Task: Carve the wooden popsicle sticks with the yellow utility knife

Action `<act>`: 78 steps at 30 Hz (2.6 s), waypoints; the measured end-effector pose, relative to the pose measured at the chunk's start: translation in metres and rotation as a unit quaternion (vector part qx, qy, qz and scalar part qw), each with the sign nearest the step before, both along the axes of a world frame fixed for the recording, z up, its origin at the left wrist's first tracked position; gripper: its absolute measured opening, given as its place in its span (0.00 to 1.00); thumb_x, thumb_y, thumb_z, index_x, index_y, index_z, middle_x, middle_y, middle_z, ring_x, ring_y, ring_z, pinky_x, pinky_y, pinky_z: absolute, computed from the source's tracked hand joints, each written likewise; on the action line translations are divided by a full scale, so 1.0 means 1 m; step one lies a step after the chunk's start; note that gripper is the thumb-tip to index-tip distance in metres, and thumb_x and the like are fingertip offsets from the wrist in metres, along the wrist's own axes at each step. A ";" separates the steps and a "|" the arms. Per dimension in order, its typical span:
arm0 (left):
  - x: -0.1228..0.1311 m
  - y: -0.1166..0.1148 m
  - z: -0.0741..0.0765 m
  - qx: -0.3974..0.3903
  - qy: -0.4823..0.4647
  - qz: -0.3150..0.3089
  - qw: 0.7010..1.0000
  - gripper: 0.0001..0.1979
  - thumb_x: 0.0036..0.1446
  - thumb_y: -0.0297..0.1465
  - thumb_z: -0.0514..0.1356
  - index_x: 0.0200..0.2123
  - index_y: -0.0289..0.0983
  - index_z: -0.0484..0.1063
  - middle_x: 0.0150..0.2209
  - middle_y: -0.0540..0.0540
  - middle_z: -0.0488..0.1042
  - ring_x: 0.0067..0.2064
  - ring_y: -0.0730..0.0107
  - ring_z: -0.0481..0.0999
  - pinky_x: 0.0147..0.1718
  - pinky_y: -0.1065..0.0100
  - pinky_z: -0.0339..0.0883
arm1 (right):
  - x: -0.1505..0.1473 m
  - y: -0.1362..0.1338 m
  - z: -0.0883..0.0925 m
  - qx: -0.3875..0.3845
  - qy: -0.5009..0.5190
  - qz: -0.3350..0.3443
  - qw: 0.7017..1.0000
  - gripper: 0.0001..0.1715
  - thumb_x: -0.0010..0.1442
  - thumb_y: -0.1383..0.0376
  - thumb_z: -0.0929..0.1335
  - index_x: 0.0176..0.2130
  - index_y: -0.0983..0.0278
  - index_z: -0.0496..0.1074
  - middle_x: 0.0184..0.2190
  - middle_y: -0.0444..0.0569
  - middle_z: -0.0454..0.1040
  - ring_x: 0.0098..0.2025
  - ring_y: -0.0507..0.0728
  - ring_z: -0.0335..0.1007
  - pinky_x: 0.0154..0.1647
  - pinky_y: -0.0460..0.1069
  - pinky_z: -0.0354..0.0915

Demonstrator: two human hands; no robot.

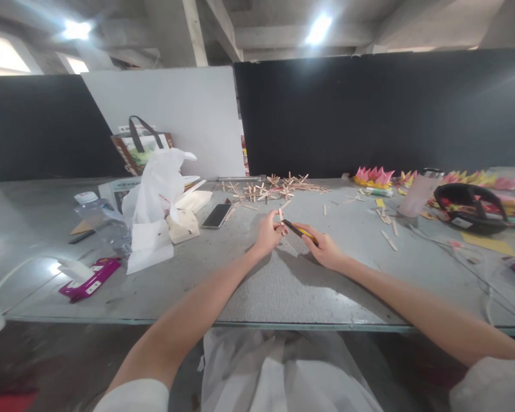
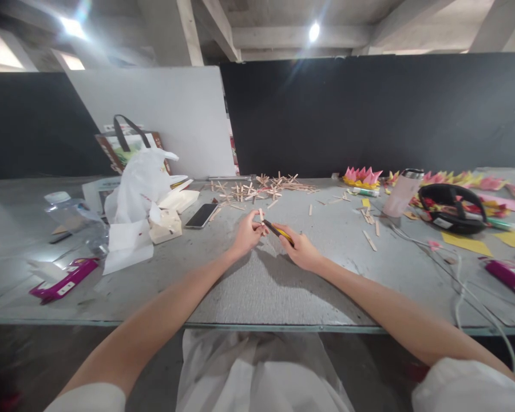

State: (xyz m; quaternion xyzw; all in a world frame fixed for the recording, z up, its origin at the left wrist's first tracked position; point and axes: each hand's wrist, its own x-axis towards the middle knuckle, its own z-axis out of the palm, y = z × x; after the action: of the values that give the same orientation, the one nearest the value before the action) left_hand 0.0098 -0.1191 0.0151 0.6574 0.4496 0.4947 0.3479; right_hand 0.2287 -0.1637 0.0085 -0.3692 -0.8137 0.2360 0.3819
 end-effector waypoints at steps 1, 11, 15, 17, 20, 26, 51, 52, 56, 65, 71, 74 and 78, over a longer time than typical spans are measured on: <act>0.000 0.000 -0.001 -0.002 -0.001 0.000 1.000 0.19 0.60 0.28 0.63 0.54 0.38 0.68 0.27 0.51 0.80 0.26 0.69 0.77 0.31 0.69 0.70 | 0.000 0.000 0.000 0.003 -0.001 0.001 1.000 0.32 0.76 0.55 0.59 0.71 0.64 0.68 0.33 0.47 0.79 0.25 0.54 0.64 0.30 0.47 0.63; 0.002 -0.002 -0.004 0.013 -0.006 0.013 1.000 0.38 0.61 0.28 0.63 0.71 0.35 0.55 0.31 0.49 0.83 0.32 0.65 0.83 0.38 0.65 0.74 | 0.001 0.004 -0.004 0.015 0.003 0.012 1.000 0.32 0.77 0.56 0.59 0.72 0.62 0.67 0.49 0.55 0.84 0.33 0.56 0.75 0.36 0.48 0.70; 0.002 -0.006 0.000 0.022 0.018 0.016 0.999 0.36 0.61 0.27 0.62 0.71 0.35 0.57 0.31 0.49 0.83 0.32 0.64 0.83 0.38 0.65 0.74 | 0.001 0.005 -0.005 0.015 0.005 0.010 1.000 0.32 0.77 0.56 0.59 0.72 0.62 0.67 0.48 0.54 0.84 0.32 0.56 0.75 0.37 0.49 0.71; 0.002 -0.007 0.002 0.024 0.032 0.025 0.999 0.34 0.61 0.26 0.61 0.70 0.34 0.58 0.31 0.49 0.83 0.33 0.64 0.83 0.39 0.65 0.74 | 0.001 0.005 -0.006 0.021 0.006 0.009 1.000 0.32 0.77 0.55 0.59 0.72 0.63 0.67 0.48 0.54 0.83 0.33 0.56 0.75 0.37 0.49 0.71; 0.003 -0.009 0.004 0.021 0.041 0.045 0.998 0.34 0.62 0.25 0.60 0.70 0.33 0.58 0.32 0.48 0.84 0.34 0.64 0.84 0.41 0.65 0.74 | 0.001 0.006 -0.007 0.021 0.011 0.009 1.000 0.32 0.77 0.55 0.59 0.71 0.64 0.67 0.45 0.54 0.83 0.31 0.55 0.73 0.36 0.48 0.69; 0.002 -0.012 0.008 0.008 0.092 0.051 0.994 0.28 0.63 0.25 0.61 0.65 0.36 0.65 0.35 0.47 0.85 0.31 0.65 0.82 0.36 0.67 0.71 | 0.000 0.004 -0.004 0.013 0.014 0.007 1.000 0.31 0.77 0.56 0.60 0.71 0.64 0.67 0.41 0.50 0.82 0.25 0.52 0.64 0.30 0.47 0.63; 0.005 -0.019 0.016 0.016 0.109 0.038 0.993 0.21 0.63 0.24 0.60 0.59 0.37 0.67 0.34 0.48 0.85 0.32 0.65 0.83 0.36 0.68 0.71 | 0.003 0.004 -0.010 0.026 0.000 -0.002 1.000 0.30 0.77 0.57 0.59 0.71 0.62 0.67 0.40 0.51 0.83 0.26 0.53 0.69 0.31 0.46 0.66; 0.005 -0.019 0.016 0.013 0.097 0.036 0.995 0.21 0.63 0.24 0.60 0.59 0.37 0.67 0.33 0.47 0.85 0.32 0.65 0.83 0.35 0.69 0.71 | 0.003 0.004 -0.009 0.029 0.001 -0.002 1.000 0.30 0.77 0.57 0.59 0.71 0.62 0.67 0.43 0.52 0.84 0.27 0.53 0.70 0.32 0.47 0.67; 0.002 -0.017 0.018 0.040 0.117 0.032 0.992 0.20 0.65 0.27 0.61 0.60 0.38 0.69 0.34 0.47 0.85 0.35 0.65 0.84 0.38 0.69 0.72 | 0.002 0.003 -0.005 0.041 -0.001 0.003 0.999 0.30 0.77 0.58 0.59 0.72 0.60 0.67 0.53 0.54 0.82 0.32 0.53 0.75 0.38 0.47 0.71; -0.011 -0.008 0.016 0.050 0.246 0.020 0.968 0.23 0.68 0.26 0.57 0.64 0.41 0.71 0.40 0.46 0.86 0.42 0.63 0.84 0.49 0.65 0.72 | 0.006 0.005 -0.007 0.019 -0.002 0.003 1.000 0.31 0.77 0.56 0.59 0.71 0.63 0.67 0.48 0.54 0.83 0.36 0.57 0.78 0.41 0.49 0.73; -0.005 -0.011 0.013 0.037 0.206 0.019 0.978 0.21 0.67 0.27 0.57 0.63 0.40 0.69 0.37 0.47 0.85 0.36 0.65 0.83 0.45 0.66 0.72 | 0.006 0.005 -0.005 0.027 -0.010 0.002 1.000 0.31 0.76 0.57 0.59 0.71 0.62 0.67 0.43 0.52 0.83 0.36 0.57 0.77 0.40 0.49 0.72; -0.003 -0.012 0.012 0.037 0.187 0.014 0.982 0.21 0.67 0.28 0.58 0.62 0.38 0.68 0.35 0.48 0.85 0.34 0.66 0.82 0.42 0.67 0.72 | 0.006 0.005 -0.005 0.031 -0.008 0.001 0.999 0.31 0.76 0.57 0.59 0.71 0.62 0.68 0.42 0.52 0.83 0.38 0.58 0.78 0.41 0.49 0.72; -0.004 -0.013 0.013 0.047 0.190 0.013 0.980 0.21 0.67 0.29 0.57 0.62 0.38 0.68 0.36 0.47 0.85 0.34 0.66 0.82 0.43 0.66 0.72 | 0.006 0.005 -0.005 0.022 -0.010 0.000 1.000 0.31 0.76 0.57 0.59 0.72 0.62 0.67 0.45 0.53 0.83 0.37 0.57 0.77 0.40 0.49 0.72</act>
State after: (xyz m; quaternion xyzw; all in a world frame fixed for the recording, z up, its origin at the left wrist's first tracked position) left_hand 0.0058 -0.1319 0.0285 0.7491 0.4925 0.3858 0.2179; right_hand 0.2350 -0.1590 0.0031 -0.3630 -0.8224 0.2145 0.3819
